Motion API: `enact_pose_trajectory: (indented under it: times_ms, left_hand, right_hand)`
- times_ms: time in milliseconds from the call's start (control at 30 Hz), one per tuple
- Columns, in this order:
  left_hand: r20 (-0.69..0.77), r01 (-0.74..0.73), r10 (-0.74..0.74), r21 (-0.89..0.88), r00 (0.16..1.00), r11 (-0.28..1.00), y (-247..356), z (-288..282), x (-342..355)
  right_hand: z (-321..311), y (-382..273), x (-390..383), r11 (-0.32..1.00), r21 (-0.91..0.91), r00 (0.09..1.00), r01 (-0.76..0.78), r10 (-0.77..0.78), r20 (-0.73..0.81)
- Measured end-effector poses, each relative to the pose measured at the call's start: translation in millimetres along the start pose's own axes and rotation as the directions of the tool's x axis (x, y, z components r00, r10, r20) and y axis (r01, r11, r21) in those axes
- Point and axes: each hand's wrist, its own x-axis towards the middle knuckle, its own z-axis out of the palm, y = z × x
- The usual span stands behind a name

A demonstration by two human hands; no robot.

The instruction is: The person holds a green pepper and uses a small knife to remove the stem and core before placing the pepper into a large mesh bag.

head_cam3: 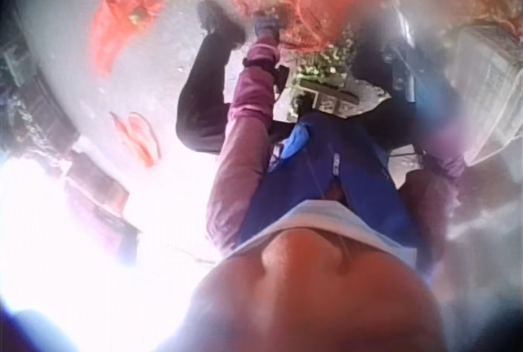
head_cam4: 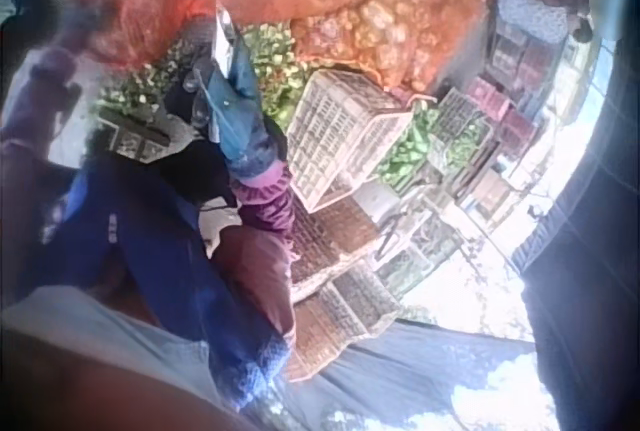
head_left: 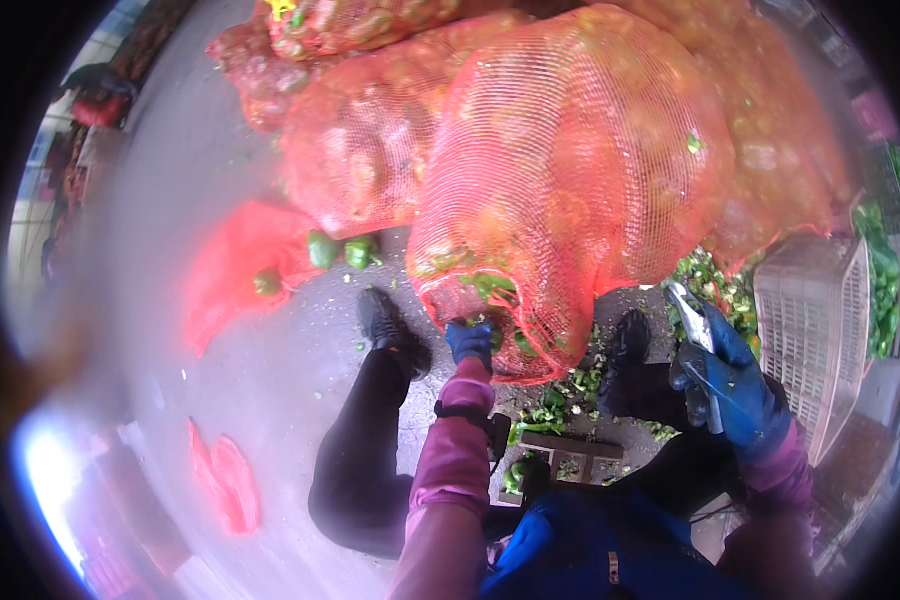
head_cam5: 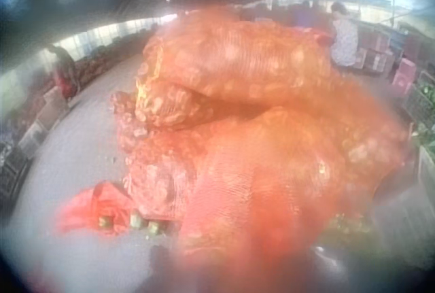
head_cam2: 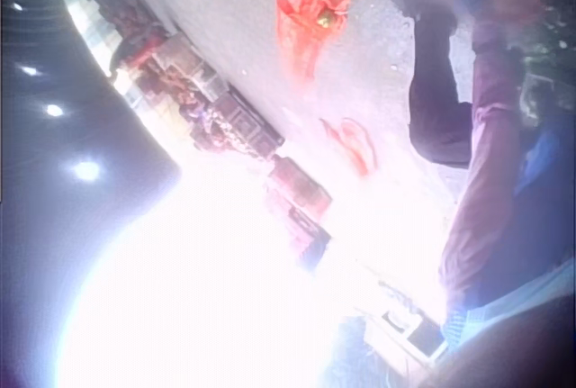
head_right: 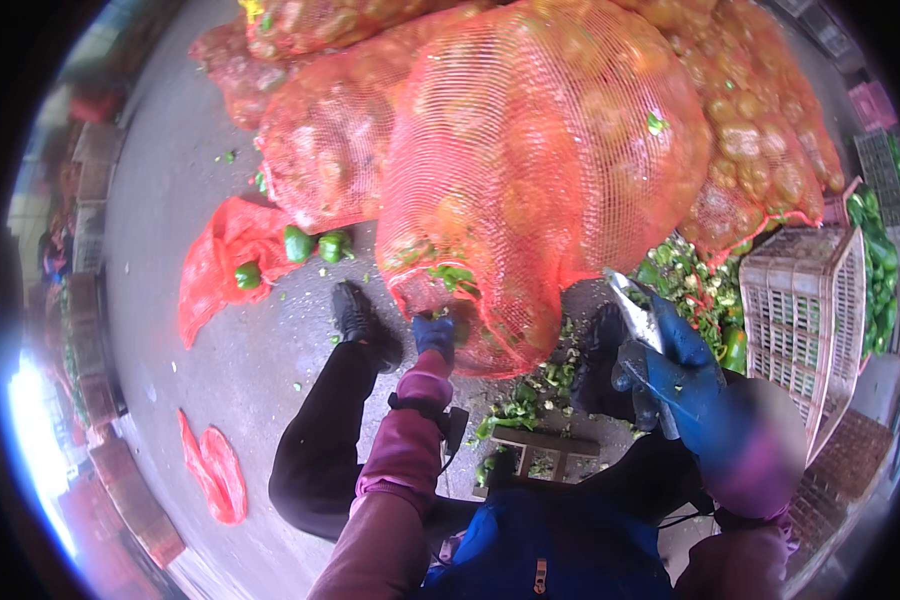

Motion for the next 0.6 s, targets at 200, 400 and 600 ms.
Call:
enact_pose_trajectory:
  times_ms: [200,400,600]
  left_hand:
    - [0.124,-0.591,0.685,-0.411,0.718,0.694,150,-30,-120]
    - [0.458,-0.906,0.881,-0.313,0.118,0.285,277,-99,-307]
    - [0.536,-0.514,0.836,-0.689,0.115,0.512,285,-103,-354]
  right_hand:
    - [2,14,-8,0.975,-0.213,0.997,0.061,-0.050,0.057]
    - [34,20,-28,0.992,0.102,0.859,0.067,-0.110,0.501]
    - [46,34,-37,0.719,0.211,0.548,0.662,-0.656,0.519]
